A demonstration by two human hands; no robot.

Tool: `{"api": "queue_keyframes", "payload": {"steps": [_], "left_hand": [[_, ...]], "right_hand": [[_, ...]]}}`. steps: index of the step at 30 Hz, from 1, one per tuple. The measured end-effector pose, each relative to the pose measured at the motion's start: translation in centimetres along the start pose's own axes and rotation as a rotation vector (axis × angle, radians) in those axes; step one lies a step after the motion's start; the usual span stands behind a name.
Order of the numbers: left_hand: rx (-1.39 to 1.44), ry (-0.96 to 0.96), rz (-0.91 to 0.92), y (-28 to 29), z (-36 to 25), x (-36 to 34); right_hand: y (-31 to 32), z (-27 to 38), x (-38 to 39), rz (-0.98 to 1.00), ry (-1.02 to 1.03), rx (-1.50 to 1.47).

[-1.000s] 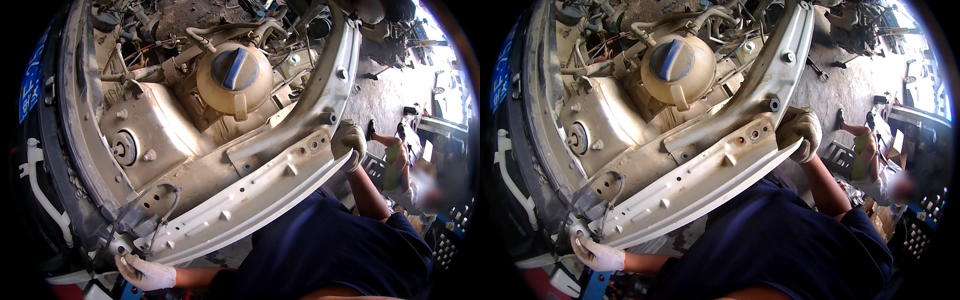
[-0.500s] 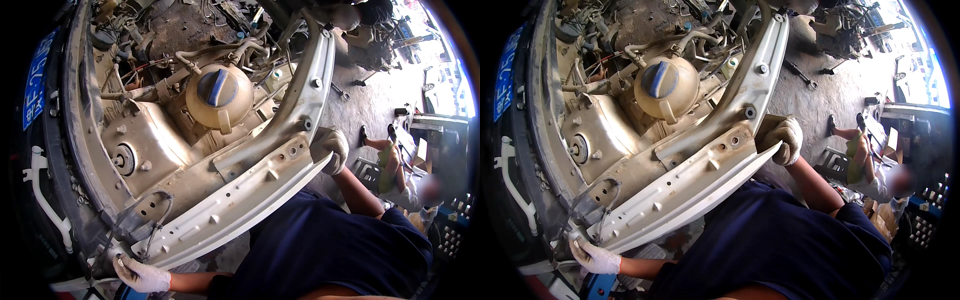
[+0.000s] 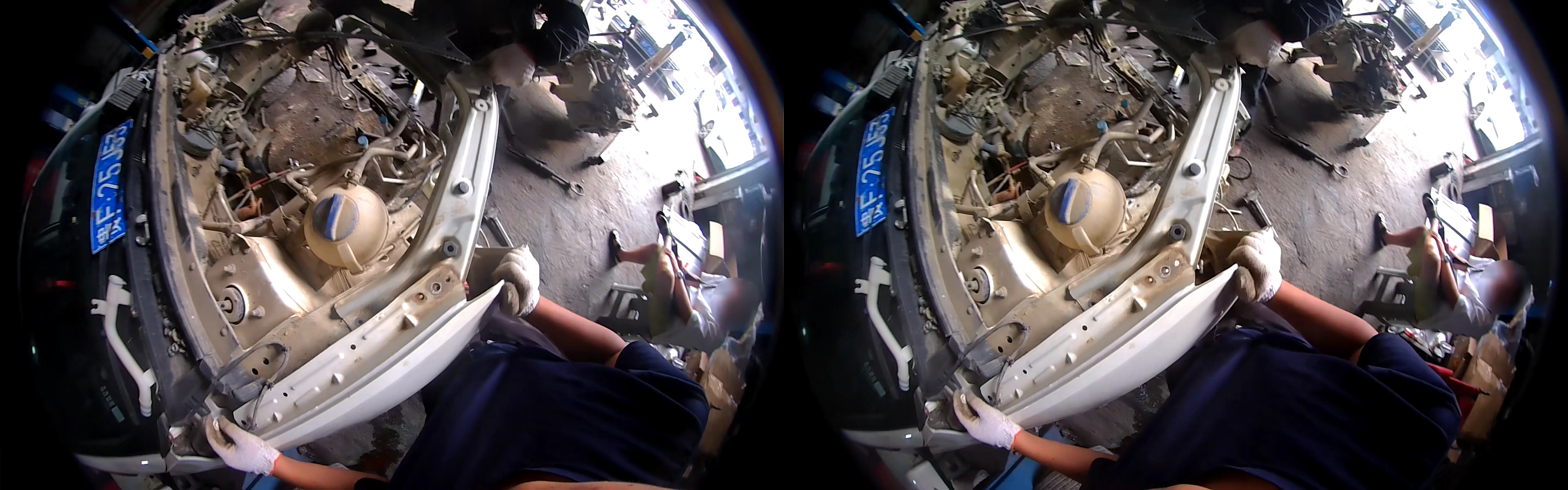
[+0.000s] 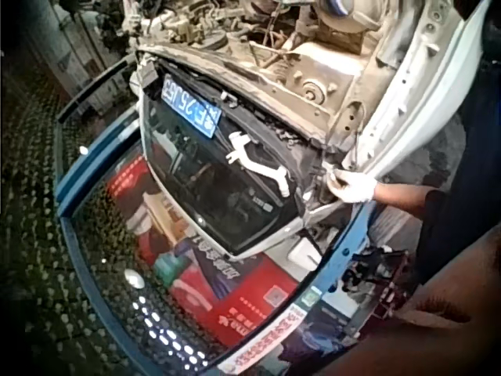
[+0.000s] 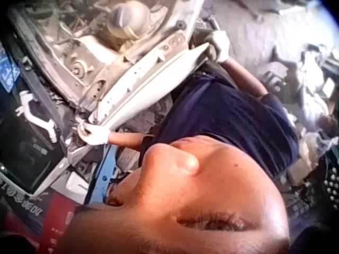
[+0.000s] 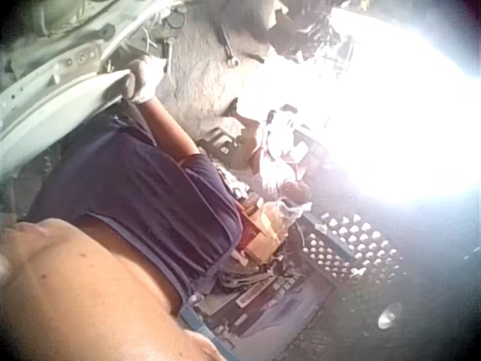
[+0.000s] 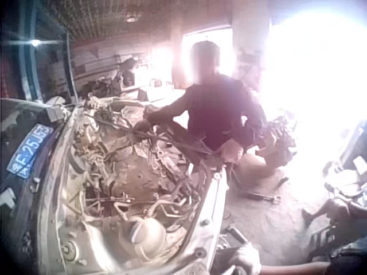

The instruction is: The person aligns and positions the white front frame and radiator support of a vehicle, using a long metal pry bar to lever components into place while another person assists.

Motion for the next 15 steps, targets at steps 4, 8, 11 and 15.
{"api": "queue_keyframes", "payload": {"steps": [4, 8, 11, 15], "left_hand": [[-0.023, 0.049, 0.054, -0.5, -0.8, -0.5], [-0.036, 0.106, 0.096, 0.1, 1.4, -2.0], [-0.066, 0.116, 0.100, 0.5, 2.2, -2.6], [-0.213, 0.126, 0.174, 2.4, 5.2, -4.3]], "right_hand": [[1.8, -0.1, 0.0, 0.074, -0.013, -0.032], [2.7, -0.3, -1.0, 0.186, -0.001, -0.110], [2.1, -1.4, -1.0, 0.200, 0.073, -0.207], [1.6, -1.6, -0.3, 0.107, 0.073, -0.243]]}}
Point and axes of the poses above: each hand's wrist, its own x-axis away from the middle knuckle, its own y-axis out of the back of the hand, z = x × y, the point moved 2 cm from there along -x, towards the middle knuckle, and after that the axes turned 10 degrees about x, right-handed, at the moved point
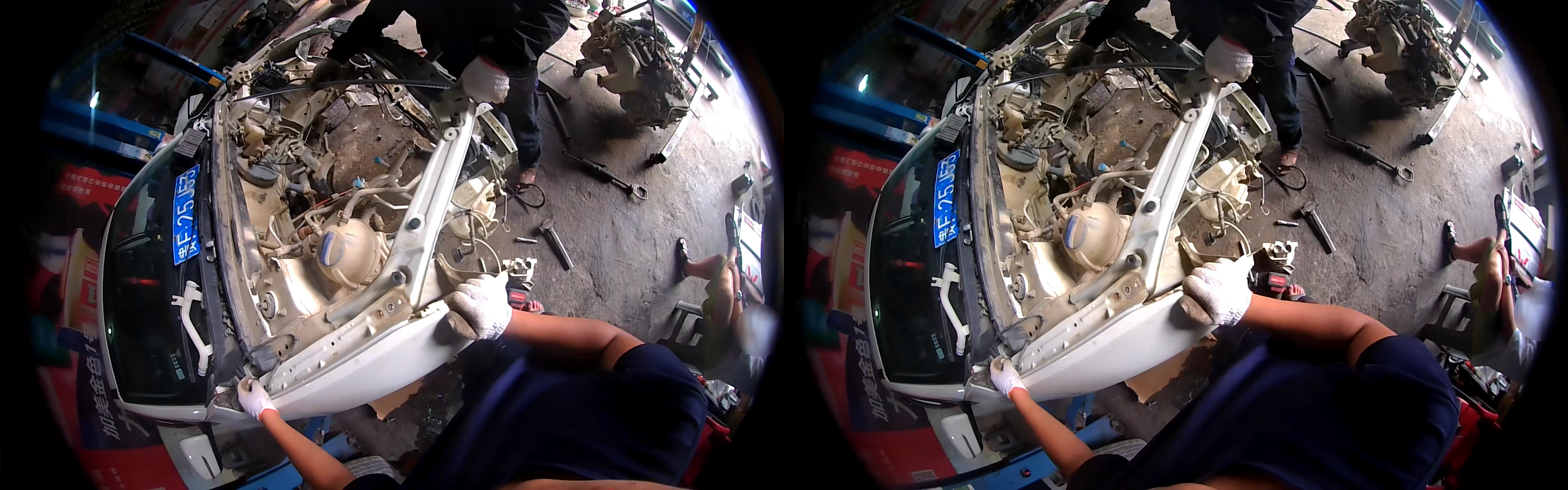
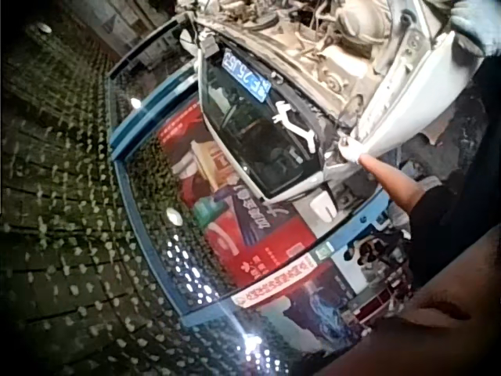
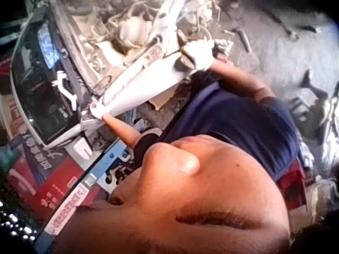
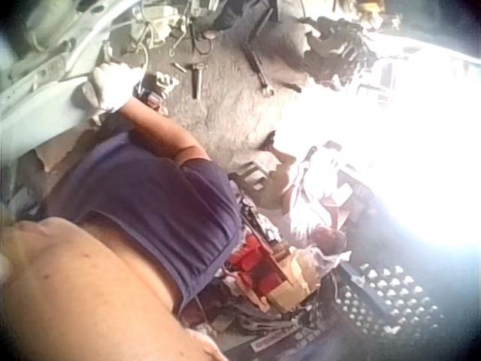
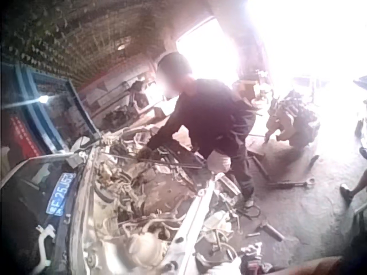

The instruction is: The person aligns and positions the white front frame and radiator support of a vehicle, using a long metal pry bar to lever components into place while another person assists.

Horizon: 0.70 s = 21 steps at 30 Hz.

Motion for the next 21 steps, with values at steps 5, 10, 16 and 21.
{"api": "queue_keyframes", "payload": {"steps": [5, 10, 16, 21], "left_hand": [[-0.152, 0.039, 0.052, -2.0, -1.2, -0.3], [-0.064, 0.053, 0.053, -2.2, -1.8, 0.4], [0.106, 0.013, -0.158, -0.2, 1.0, 0.0], [0.024, 0.000, -0.132, -2.0, -1.7, 1.0]], "right_hand": [[1.3, -0.8, 0.3, 0.051, 0.021, -0.018], [1.1, -1.3, 0.6, 0.089, 0.049, -0.036], [1.2, -1.0, 0.2, 0.057, 0.070, -0.064], [1.2, -1.5, 0.7, 0.061, 0.054, -0.032]]}}
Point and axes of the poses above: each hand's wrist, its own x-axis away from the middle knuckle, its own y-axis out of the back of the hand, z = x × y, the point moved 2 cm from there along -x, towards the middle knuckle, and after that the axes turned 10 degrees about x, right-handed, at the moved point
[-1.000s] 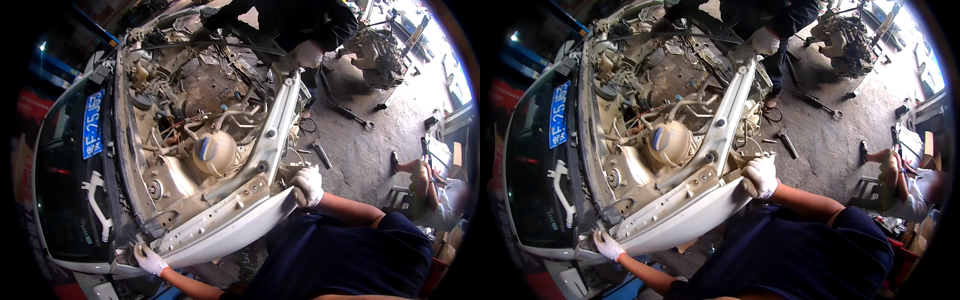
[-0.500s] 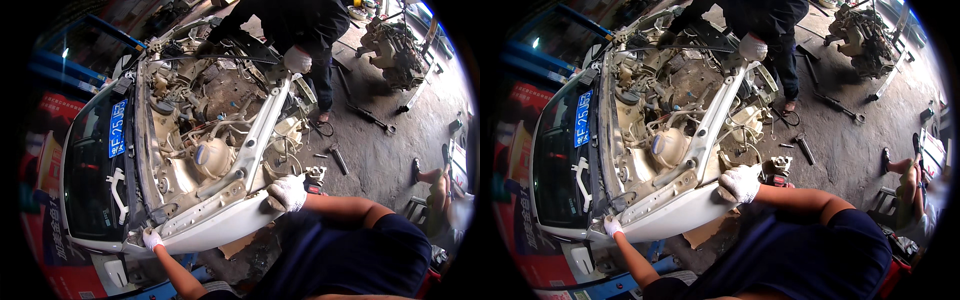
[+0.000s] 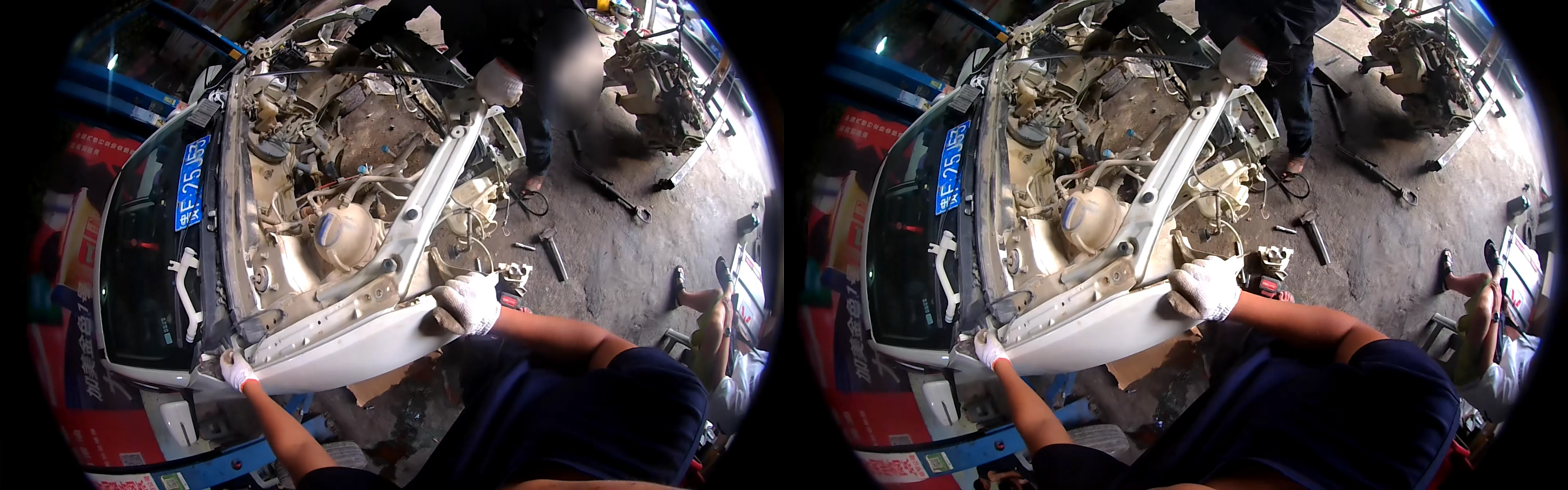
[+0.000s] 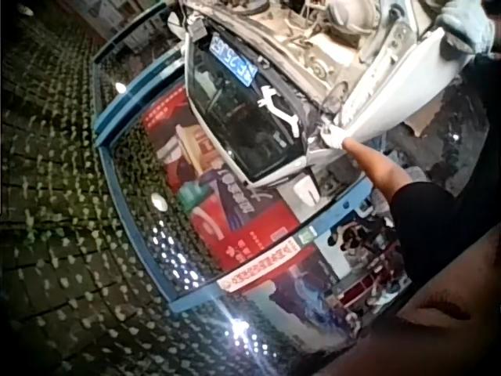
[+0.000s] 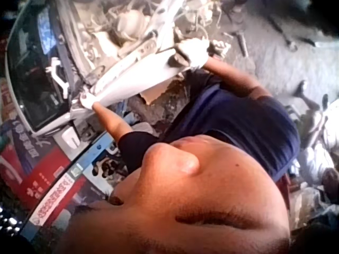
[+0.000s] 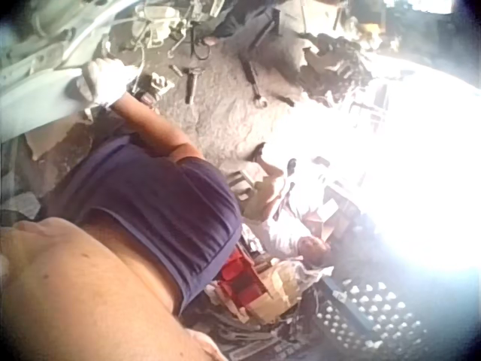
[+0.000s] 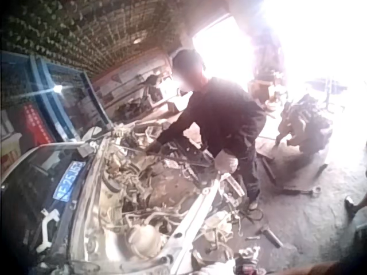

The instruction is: The person aligns and positions the white front frame and radiator support of a vehicle, using a long metal pry bar to lever components into place while another person assists.

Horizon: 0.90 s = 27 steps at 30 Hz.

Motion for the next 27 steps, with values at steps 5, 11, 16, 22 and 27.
{"api": "queue_keyframes", "payload": {"steps": [5, 11, 16, 22, 27], "left_hand": [[0.056, 0.031, -0.047, 0.6, 0.1, 0.2], [-0.025, 0.009, -0.041, 0.5, -1.7, 0.9], [0.056, -0.029, -0.037, 0.1, 0.6, -0.5], [0.017, 0.013, -0.019, -0.1, 1.0, -0.4], [0.042, 0.013, -0.024, 0.5, 0.4, 0.1]], "right_hand": [[-0.2, 0.4, 0.0, 0.030, -0.001, 0.004], [0.4, 1.0, -0.4, 0.033, -0.003, 0.056], [0.4, 1.1, -0.6, -0.005, -0.003, 0.088], [0.3, 1.2, -0.4, 0.001, -0.011, 0.114], [0.0, 1.2, -0.3, -0.017, 0.007, 0.077]]}}
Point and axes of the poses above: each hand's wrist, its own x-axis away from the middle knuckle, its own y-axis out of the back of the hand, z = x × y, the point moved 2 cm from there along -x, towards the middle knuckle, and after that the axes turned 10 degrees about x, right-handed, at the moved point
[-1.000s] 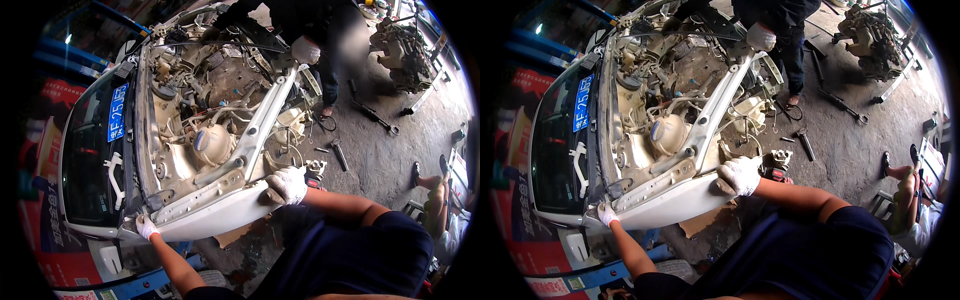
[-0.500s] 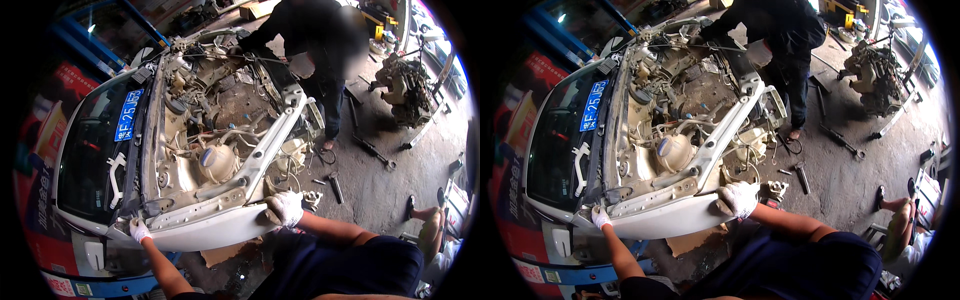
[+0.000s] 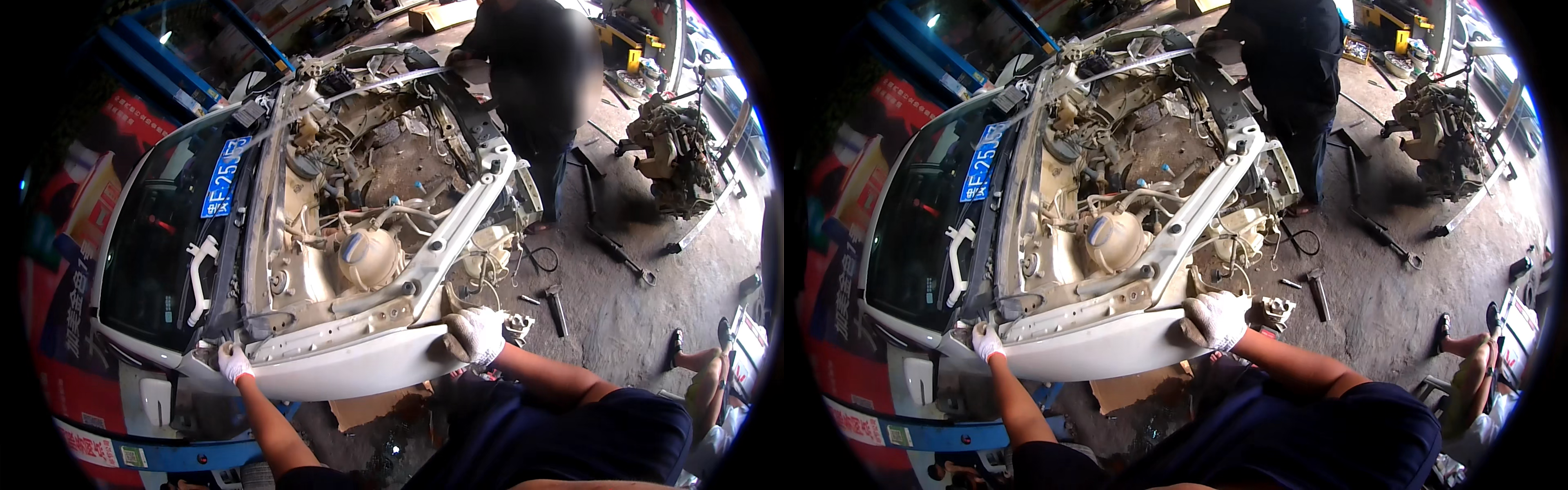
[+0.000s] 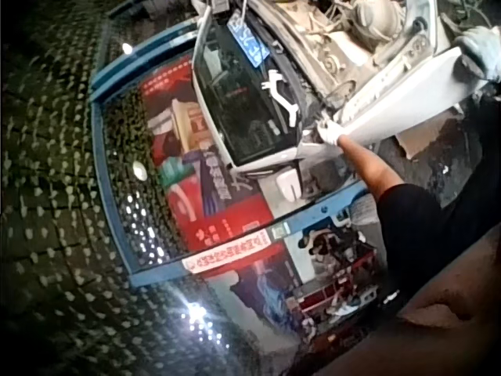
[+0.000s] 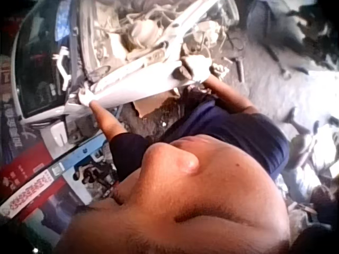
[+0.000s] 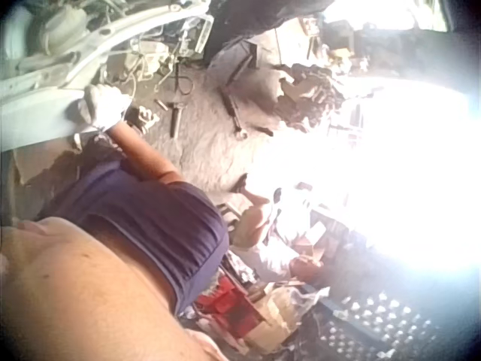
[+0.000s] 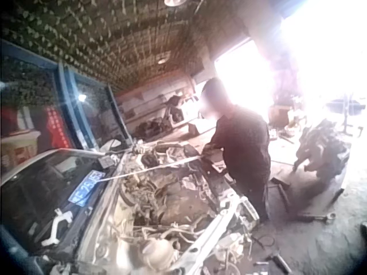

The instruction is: The person aligns and positions the white front frame and radiator support of a vehicle, using a long metal pry bar to lever components into place while another person assists.

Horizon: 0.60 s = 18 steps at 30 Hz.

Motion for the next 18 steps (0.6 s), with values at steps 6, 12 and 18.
{"api": "queue_keyframes", "payload": {"steps": [6, 12, 18], "left_hand": [[0.006, 0.023, 0.008, -0.18, 0.06, -0.33], [0.018, 0.004, -0.007, -0.12, 0.13, -0.31], [-0.058, -0.013, -0.030, 0.35, -0.52, 0.10]], "right_hand": [[0.07, 0.01, 0.00, -0.025, 0.005, -0.003], [-0.20, -0.07, 0.02, -0.037, -0.002, -0.002], [0.06, 0.10, 0.12, 0.005, -0.009, 0.012]]}}
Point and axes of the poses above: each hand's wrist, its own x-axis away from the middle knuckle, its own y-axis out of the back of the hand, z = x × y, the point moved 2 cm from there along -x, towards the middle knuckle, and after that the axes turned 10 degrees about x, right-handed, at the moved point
